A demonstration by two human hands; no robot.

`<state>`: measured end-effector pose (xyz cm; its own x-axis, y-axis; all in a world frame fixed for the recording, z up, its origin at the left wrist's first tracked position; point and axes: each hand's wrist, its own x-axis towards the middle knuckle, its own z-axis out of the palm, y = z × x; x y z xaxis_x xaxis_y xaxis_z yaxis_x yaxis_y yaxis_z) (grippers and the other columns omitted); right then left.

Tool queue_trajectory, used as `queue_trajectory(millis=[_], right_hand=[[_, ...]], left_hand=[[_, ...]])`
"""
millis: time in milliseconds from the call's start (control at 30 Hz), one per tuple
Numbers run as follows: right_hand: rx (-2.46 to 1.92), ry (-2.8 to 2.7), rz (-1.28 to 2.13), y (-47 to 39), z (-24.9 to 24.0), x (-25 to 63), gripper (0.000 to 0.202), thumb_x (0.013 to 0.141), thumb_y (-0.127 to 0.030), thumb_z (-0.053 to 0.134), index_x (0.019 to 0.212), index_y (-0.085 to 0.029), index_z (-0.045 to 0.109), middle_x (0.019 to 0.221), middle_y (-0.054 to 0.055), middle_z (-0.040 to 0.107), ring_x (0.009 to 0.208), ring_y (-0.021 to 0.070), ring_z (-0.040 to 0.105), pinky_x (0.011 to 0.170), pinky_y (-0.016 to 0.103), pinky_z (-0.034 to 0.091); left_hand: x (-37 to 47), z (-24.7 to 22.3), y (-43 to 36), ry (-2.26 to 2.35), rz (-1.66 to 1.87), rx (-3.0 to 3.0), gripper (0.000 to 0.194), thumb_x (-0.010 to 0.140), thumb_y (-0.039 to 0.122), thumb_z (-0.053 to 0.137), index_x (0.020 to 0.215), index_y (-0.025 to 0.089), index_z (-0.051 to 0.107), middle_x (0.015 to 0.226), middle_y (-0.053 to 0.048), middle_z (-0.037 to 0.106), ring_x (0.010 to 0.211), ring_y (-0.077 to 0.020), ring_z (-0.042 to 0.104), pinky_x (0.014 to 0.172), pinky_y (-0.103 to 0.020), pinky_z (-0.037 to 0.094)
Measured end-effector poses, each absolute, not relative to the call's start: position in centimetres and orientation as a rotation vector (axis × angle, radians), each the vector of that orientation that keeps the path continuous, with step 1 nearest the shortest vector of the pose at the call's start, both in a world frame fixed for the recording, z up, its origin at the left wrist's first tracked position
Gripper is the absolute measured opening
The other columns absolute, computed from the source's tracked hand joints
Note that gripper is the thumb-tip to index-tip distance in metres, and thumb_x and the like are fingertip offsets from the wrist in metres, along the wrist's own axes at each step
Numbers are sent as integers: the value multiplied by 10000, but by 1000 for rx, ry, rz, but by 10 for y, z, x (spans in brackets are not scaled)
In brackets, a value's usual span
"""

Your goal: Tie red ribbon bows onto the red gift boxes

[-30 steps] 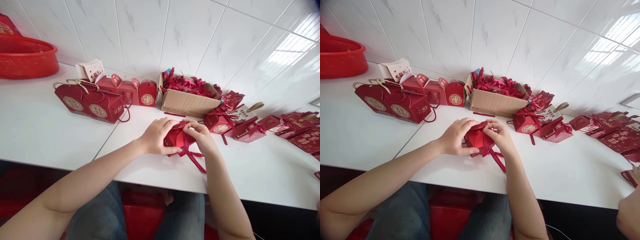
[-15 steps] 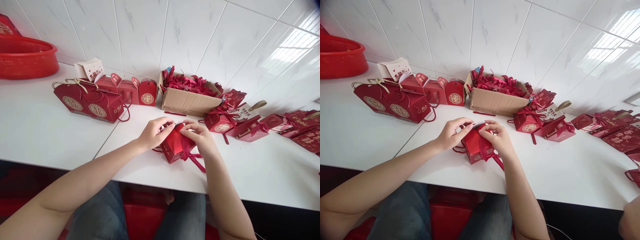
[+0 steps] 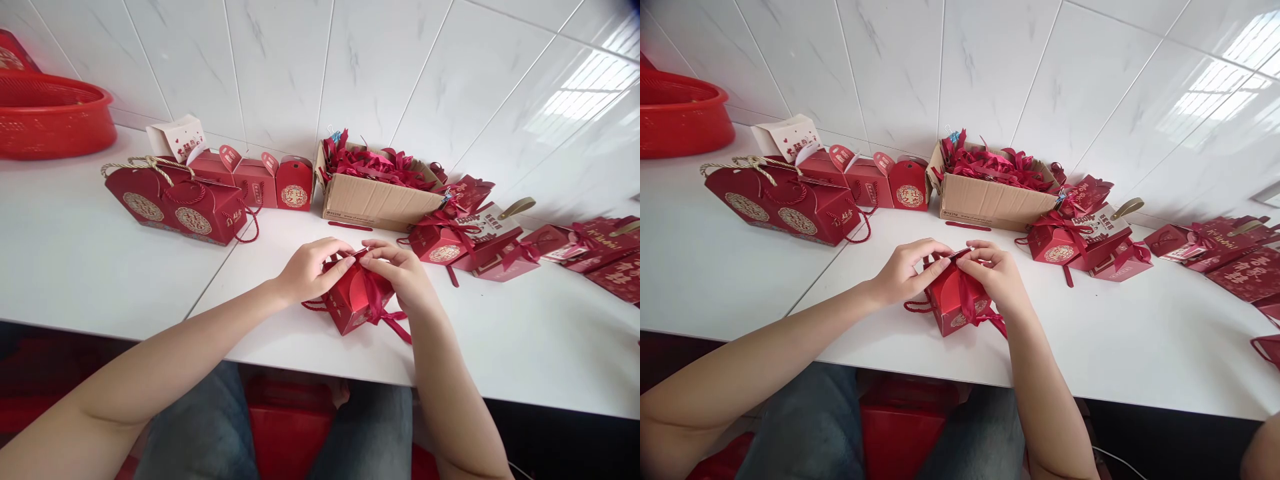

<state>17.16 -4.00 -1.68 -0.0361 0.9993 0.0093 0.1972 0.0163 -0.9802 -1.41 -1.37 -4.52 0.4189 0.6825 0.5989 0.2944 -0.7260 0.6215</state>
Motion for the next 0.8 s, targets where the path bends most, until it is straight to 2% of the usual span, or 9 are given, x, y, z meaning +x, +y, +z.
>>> queue_trajectory(millis=[300,467,567,633,800], right_hand=[[-1307,-1380,1174,-39,-18,174,233,673,-434,765,721,-207,753,1215,69,587,943,209,646,665,277,510],[-1291,-1433,1137,-39,-19,174,236,672,-443,771,722,-212,753,1206,78,591,1005,225,630,725,303,520],[-1297,-1463,1129,-39,-18,173,238,669,-442,775,722,-212,751,1228,76,591,997,223,629,756,323,521],[-1291,-1477,1128,-39,-18,172,234,667,-440,776,717,-213,748,1227,74,594,984,219,629,765,331,522],[-1275,-1494,1133,-41,-19,166,221,682,-427,764,700,-209,727,1202,72,604,991,217,626,786,336,518]], left_hand=[[-13,-44,-17,748,1229,2235,191,909,297,545,1006,161,639,961,-64,703,812,-142,649,712,-268,511],[-15,-44,-17,733,1183,2144,275,933,384,485,1010,172,642,982,-75,687,870,-171,630,702,-285,486],[-14,-41,-17,772,1148,1978,343,953,443,420,900,169,618,897,-54,652,829,-164,594,705,-289,466],[-12,-39,-17,804,1096,1861,339,933,466,454,809,172,568,803,-21,600,748,-142,548,668,-275,443],[-10,-34,-16,742,976,1682,268,898,396,515,742,179,496,697,25,479,635,-106,437,601,-247,391]])
